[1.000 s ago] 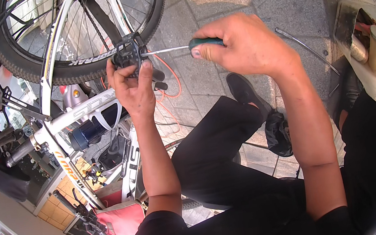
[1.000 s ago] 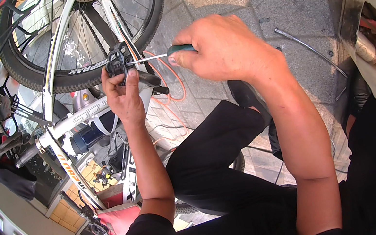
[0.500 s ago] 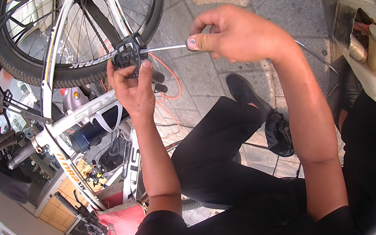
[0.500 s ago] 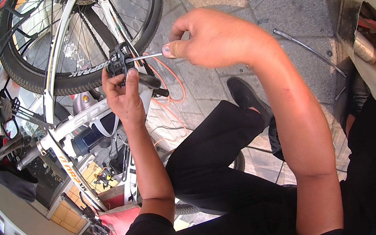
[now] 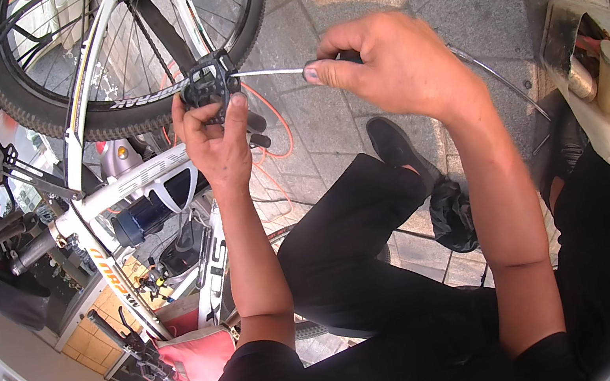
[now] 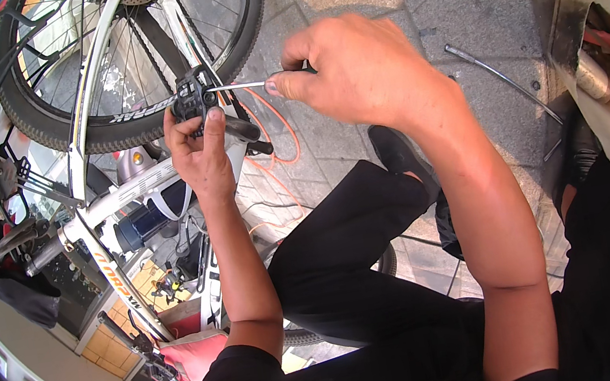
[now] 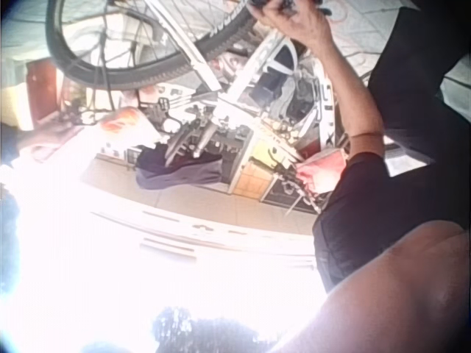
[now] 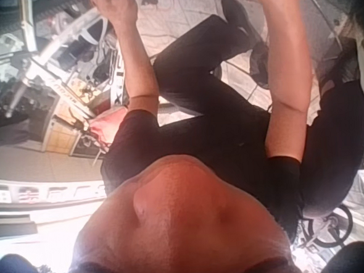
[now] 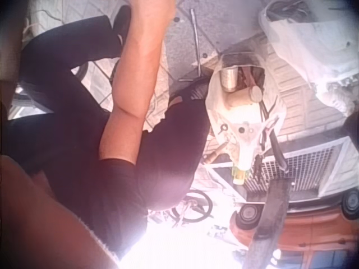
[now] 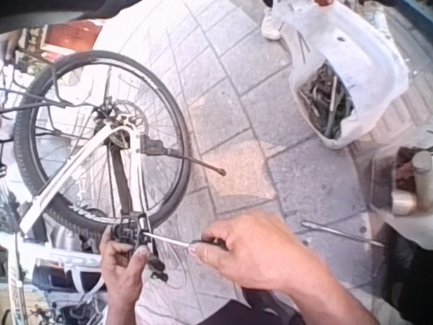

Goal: The person sits on the ground and uses a screwdriver and pliers to adjust and tighten components of a bicycle pedal attached to a white bicycle frame.

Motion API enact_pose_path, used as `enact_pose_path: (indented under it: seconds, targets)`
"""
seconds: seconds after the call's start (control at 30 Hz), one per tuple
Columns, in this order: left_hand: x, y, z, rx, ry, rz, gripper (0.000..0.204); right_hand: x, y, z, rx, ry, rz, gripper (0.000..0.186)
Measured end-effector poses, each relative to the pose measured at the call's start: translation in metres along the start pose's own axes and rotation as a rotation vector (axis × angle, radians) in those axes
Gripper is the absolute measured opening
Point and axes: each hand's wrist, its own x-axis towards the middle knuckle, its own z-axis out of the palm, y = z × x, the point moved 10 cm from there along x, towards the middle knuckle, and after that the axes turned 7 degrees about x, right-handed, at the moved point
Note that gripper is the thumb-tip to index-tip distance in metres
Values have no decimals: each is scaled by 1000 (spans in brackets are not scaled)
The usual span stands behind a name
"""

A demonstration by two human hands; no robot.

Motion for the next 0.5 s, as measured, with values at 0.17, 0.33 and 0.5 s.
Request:
enact_pose_path:
  seconds: [0.17,0.33,0.5]
  targets:
    - [0,-6,-4,28,4,24,33,-1,14,15,122,-79,65,35]
    - [0,0,-2,45,8,53,32,-13,36,44,418,-182,249,44]
    - [0,0,-2,45,14,28,33,-26,32,49,501,-114,279,44]
